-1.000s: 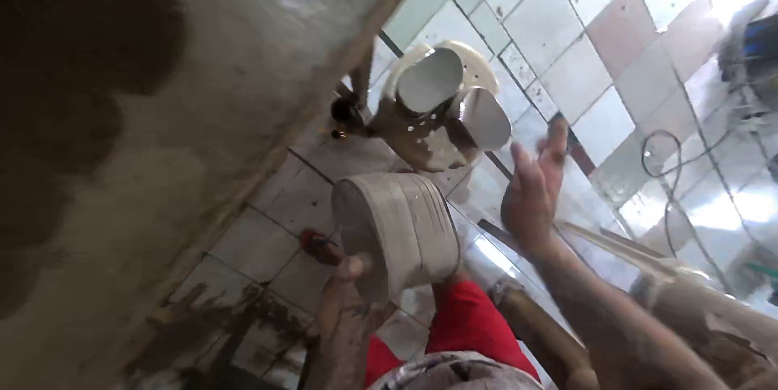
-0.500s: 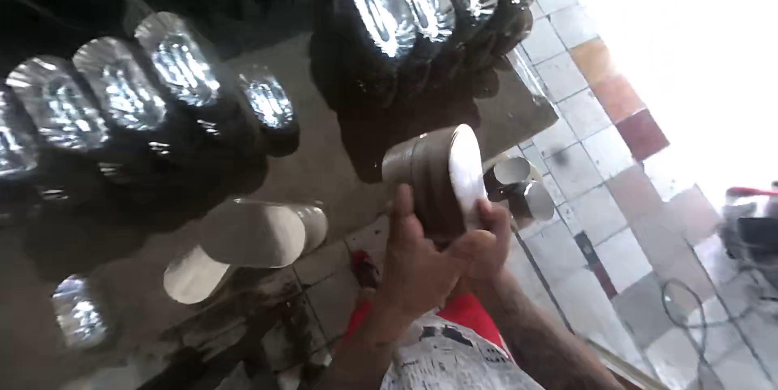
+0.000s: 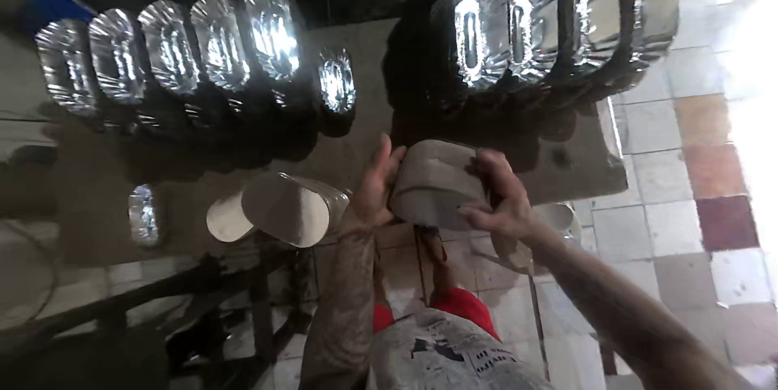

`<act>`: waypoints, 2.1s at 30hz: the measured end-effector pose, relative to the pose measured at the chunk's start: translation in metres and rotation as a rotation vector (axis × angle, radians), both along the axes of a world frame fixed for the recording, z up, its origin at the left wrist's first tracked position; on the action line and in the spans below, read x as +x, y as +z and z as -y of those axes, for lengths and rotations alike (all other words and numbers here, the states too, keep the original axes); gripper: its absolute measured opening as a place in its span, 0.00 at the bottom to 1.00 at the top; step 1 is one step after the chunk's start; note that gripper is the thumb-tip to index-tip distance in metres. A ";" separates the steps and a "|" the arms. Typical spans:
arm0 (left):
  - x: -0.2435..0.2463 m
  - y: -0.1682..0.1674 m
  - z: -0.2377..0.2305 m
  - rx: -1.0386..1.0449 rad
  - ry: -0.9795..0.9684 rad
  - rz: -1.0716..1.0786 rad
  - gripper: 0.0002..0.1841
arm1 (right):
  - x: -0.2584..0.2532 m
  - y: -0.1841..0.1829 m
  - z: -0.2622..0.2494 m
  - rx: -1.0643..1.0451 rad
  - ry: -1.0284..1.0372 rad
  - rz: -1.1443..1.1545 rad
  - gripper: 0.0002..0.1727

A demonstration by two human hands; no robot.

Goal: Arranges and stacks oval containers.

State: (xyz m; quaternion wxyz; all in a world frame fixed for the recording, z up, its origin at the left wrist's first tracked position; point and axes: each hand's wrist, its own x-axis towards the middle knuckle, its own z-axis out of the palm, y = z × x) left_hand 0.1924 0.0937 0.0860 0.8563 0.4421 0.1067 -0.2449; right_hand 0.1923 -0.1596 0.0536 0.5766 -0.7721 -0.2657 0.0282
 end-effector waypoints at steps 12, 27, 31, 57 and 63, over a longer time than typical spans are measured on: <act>0.052 -0.052 0.028 0.662 -0.023 -0.092 0.29 | 0.040 -0.095 0.015 -0.244 0.008 0.647 0.50; 0.054 -0.057 0.035 0.568 0.073 -0.098 0.31 | 0.044 -0.101 0.013 -0.193 -0.037 0.718 0.40; 0.062 -0.049 0.041 0.685 0.050 -0.228 0.28 | 0.045 -0.100 0.010 -0.184 -0.003 0.725 0.37; 0.001 -0.055 0.027 0.743 0.009 -0.060 0.31 | 0.024 -0.084 0.003 -0.248 -0.079 0.735 0.45; -0.039 0.100 -0.045 0.550 0.007 0.027 0.34 | 0.004 0.073 -0.058 -0.040 0.164 0.550 0.28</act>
